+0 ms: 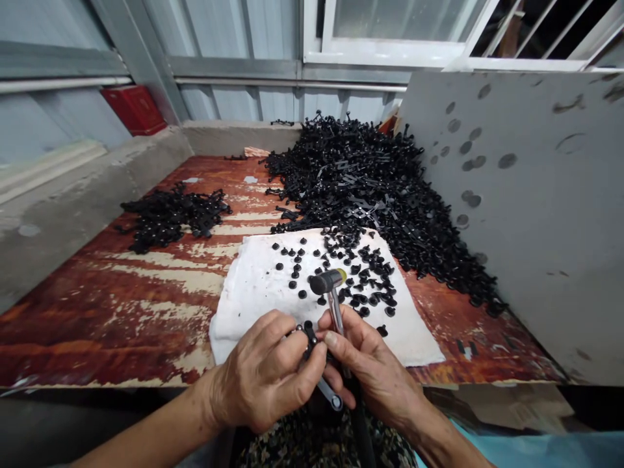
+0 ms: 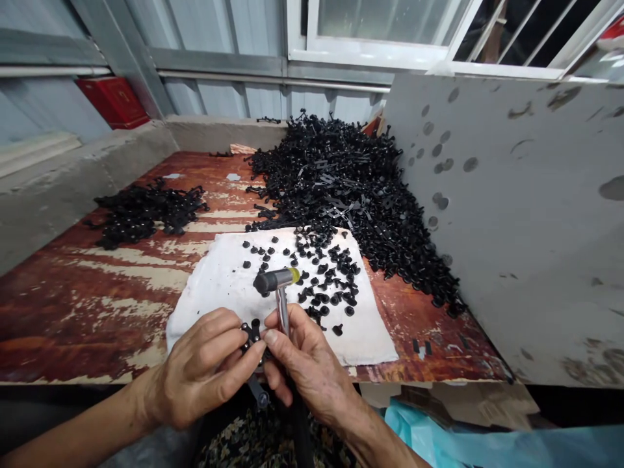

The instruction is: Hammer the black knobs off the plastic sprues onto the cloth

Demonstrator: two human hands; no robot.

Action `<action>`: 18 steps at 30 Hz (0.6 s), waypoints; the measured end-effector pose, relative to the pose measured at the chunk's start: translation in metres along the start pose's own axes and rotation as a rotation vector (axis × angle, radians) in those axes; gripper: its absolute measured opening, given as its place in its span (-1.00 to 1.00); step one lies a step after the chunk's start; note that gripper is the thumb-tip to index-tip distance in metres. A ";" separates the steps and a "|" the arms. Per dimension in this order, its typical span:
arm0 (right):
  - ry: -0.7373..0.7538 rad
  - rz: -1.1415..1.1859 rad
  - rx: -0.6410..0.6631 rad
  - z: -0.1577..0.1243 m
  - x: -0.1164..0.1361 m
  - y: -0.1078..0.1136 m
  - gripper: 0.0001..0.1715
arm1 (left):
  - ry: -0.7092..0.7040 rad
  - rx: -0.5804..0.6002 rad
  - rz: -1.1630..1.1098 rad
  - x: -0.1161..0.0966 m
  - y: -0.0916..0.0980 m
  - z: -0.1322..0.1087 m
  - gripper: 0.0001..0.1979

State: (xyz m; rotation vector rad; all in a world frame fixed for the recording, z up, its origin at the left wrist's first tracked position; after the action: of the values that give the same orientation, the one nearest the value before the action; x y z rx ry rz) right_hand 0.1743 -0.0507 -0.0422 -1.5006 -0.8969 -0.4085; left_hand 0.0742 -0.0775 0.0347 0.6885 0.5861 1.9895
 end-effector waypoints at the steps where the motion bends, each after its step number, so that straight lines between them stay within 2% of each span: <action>1: 0.000 0.008 0.026 -0.001 0.000 -0.002 -0.67 | -0.015 -0.008 0.013 -0.001 0.001 -0.002 -0.79; 6: 0.044 0.016 0.029 -0.005 0.001 -0.001 -0.71 | -0.019 0.018 0.053 -0.003 0.000 -0.001 -0.72; 8: 0.080 -0.022 -0.031 -0.005 0.003 0.004 -0.69 | 0.069 0.021 0.031 -0.001 0.002 0.000 -0.63; 10: 0.111 -0.091 -0.115 -0.006 0.006 0.012 -0.69 | 0.266 0.073 -0.035 0.010 0.002 -0.002 -0.55; 12: 0.131 -0.164 -0.172 -0.006 0.009 0.016 -0.70 | 0.537 0.223 -0.136 0.028 -0.007 -0.010 -0.54; 14: 0.145 -0.224 -0.180 -0.005 0.011 0.015 -0.74 | 0.763 0.474 -0.268 0.040 -0.024 -0.021 -0.64; 16: 0.146 -0.264 -0.159 -0.004 0.010 0.011 -0.78 | 0.872 0.724 -0.367 0.043 -0.037 -0.026 -0.81; 18: 0.143 -0.289 -0.134 -0.002 0.009 0.006 -0.81 | 0.888 0.856 -0.385 0.046 -0.043 -0.022 -0.79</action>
State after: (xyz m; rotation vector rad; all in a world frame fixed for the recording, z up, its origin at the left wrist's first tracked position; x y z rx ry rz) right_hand 0.1849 -0.0492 -0.0399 -1.4452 -0.9905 -0.7913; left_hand 0.0661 -0.0198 0.0020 0.0791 1.9968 1.5475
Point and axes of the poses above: each hand's wrist, its own z-axis towards the middle knuckle, its own y-axis out of the back of the hand, x = y × z, the point moved 9 cm from there along z, towards the middle knuckle, and after that the axes turned 12 degrees about z, right-handed, at the moved point
